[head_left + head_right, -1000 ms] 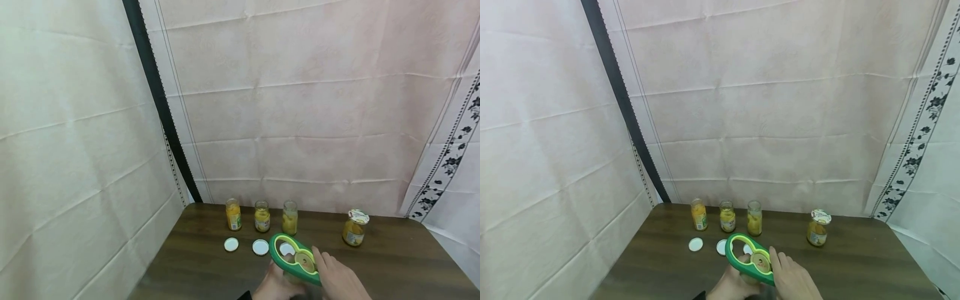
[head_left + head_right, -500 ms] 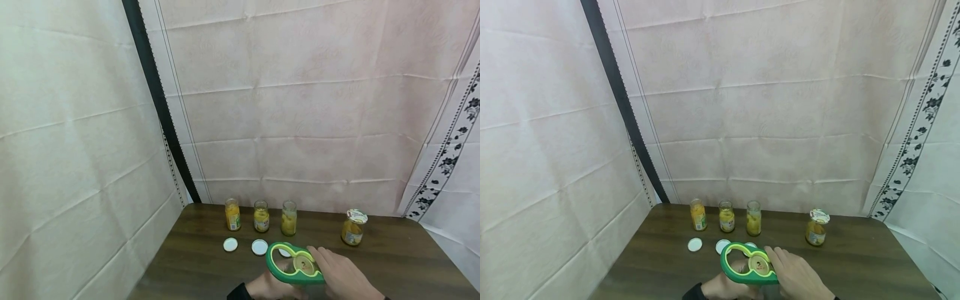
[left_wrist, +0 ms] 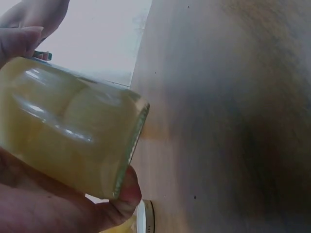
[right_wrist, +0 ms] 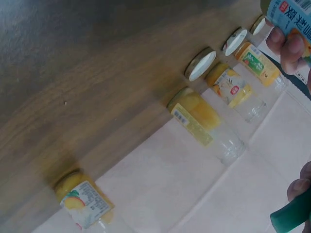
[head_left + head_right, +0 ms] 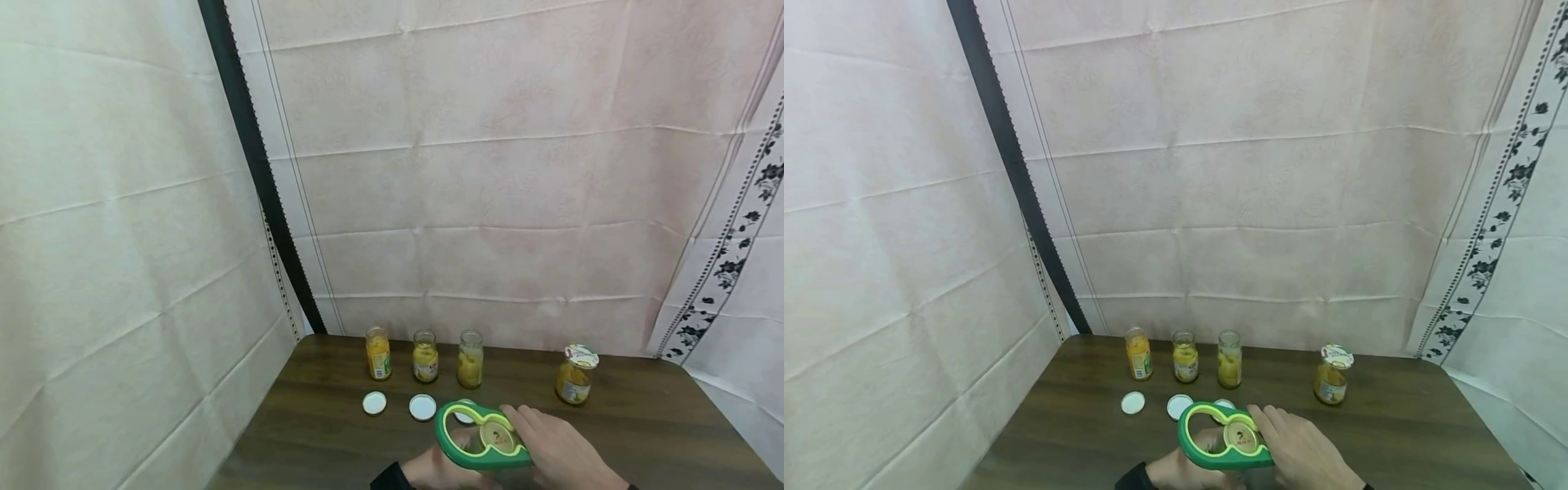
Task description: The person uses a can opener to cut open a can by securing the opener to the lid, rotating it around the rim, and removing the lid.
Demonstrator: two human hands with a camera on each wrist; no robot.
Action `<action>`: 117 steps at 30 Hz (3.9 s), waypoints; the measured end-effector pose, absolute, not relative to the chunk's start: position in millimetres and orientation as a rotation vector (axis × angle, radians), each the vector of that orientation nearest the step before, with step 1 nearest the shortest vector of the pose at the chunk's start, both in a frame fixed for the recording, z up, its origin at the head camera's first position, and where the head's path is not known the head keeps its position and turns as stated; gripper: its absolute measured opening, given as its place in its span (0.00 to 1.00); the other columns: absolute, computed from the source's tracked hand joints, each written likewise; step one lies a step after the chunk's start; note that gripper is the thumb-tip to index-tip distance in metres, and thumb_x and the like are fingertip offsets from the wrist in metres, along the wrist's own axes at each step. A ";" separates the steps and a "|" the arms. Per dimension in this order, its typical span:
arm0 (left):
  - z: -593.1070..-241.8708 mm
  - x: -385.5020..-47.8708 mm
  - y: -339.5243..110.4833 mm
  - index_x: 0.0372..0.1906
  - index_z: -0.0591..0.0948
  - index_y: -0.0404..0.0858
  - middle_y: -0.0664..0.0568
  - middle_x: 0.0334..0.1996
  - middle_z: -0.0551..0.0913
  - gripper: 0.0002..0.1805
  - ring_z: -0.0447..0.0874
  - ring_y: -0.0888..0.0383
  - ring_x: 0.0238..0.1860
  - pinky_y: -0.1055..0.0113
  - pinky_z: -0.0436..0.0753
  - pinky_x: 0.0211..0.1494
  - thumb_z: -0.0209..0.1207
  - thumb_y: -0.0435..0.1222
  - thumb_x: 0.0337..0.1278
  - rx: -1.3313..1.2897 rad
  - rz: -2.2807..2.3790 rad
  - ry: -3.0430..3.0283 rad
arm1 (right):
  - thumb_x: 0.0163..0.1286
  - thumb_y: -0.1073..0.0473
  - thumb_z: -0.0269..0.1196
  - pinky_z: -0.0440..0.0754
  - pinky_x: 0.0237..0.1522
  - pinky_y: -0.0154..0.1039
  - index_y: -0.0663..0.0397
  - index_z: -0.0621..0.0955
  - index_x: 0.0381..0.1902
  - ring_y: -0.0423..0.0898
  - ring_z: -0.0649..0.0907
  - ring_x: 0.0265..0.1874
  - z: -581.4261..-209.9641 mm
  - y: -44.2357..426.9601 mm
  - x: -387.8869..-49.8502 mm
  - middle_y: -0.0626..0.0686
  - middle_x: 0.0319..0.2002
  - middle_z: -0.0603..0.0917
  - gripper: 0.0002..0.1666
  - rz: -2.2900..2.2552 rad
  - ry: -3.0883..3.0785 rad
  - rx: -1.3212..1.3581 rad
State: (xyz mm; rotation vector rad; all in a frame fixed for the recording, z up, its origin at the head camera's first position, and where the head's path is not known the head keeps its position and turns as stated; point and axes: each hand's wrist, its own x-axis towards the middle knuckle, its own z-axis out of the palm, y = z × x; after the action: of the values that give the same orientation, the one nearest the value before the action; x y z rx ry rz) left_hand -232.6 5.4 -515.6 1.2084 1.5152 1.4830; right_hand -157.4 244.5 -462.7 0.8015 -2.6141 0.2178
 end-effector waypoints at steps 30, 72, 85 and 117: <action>-510.8 -227.3 -21.0 0.83 0.53 0.48 0.48 0.79 0.66 0.37 0.69 0.59 0.78 0.74 0.73 0.72 0.59 0.40 0.81 0.998 1.645 1.719 | 0.27 0.76 0.82 0.74 0.26 0.31 0.47 0.78 0.62 0.24 0.68 0.30 -485.7 298.5 -143.2 0.35 0.36 0.76 0.58 0.240 -2.484 0.308; -537.3 -291.7 125.4 0.63 0.79 0.49 0.58 0.56 0.85 0.29 0.82 0.57 0.61 0.53 0.82 0.65 0.78 0.38 0.59 0.583 1.651 2.404 | 0.41 0.23 0.83 0.85 0.44 0.55 0.55 0.67 0.77 0.45 0.79 0.42 -487.8 322.3 -139.3 0.51 0.50 0.80 0.74 0.541 -3.156 -0.141; -552.2 -313.2 151.1 0.53 0.78 0.56 0.64 0.40 0.82 0.24 0.77 0.66 0.40 0.66 0.78 0.44 0.77 0.39 0.56 0.602 1.731 2.386 | 0.40 0.21 0.81 0.82 0.39 0.48 0.50 0.68 0.76 0.44 0.77 0.40 -493.3 325.4 -140.8 0.48 0.47 0.79 0.73 0.550 -3.142 -0.146; -545.4 -355.2 182.8 0.65 0.75 0.48 0.54 0.48 0.87 0.32 0.86 0.53 0.54 0.52 0.84 0.60 0.77 0.47 0.60 0.413 1.492 2.523 | 0.41 0.21 0.81 0.80 0.38 0.47 0.49 0.69 0.76 0.43 0.77 0.39 -485.5 318.2 -142.0 0.46 0.44 0.78 0.71 0.539 -3.136 -0.183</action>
State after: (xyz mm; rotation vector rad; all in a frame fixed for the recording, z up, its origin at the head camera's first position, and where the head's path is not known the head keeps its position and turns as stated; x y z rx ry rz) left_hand -355.2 182.8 -545.4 0.4127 2.5235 1.4915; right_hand -142.0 318.2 -485.5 -0.1832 -3.1362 0.5385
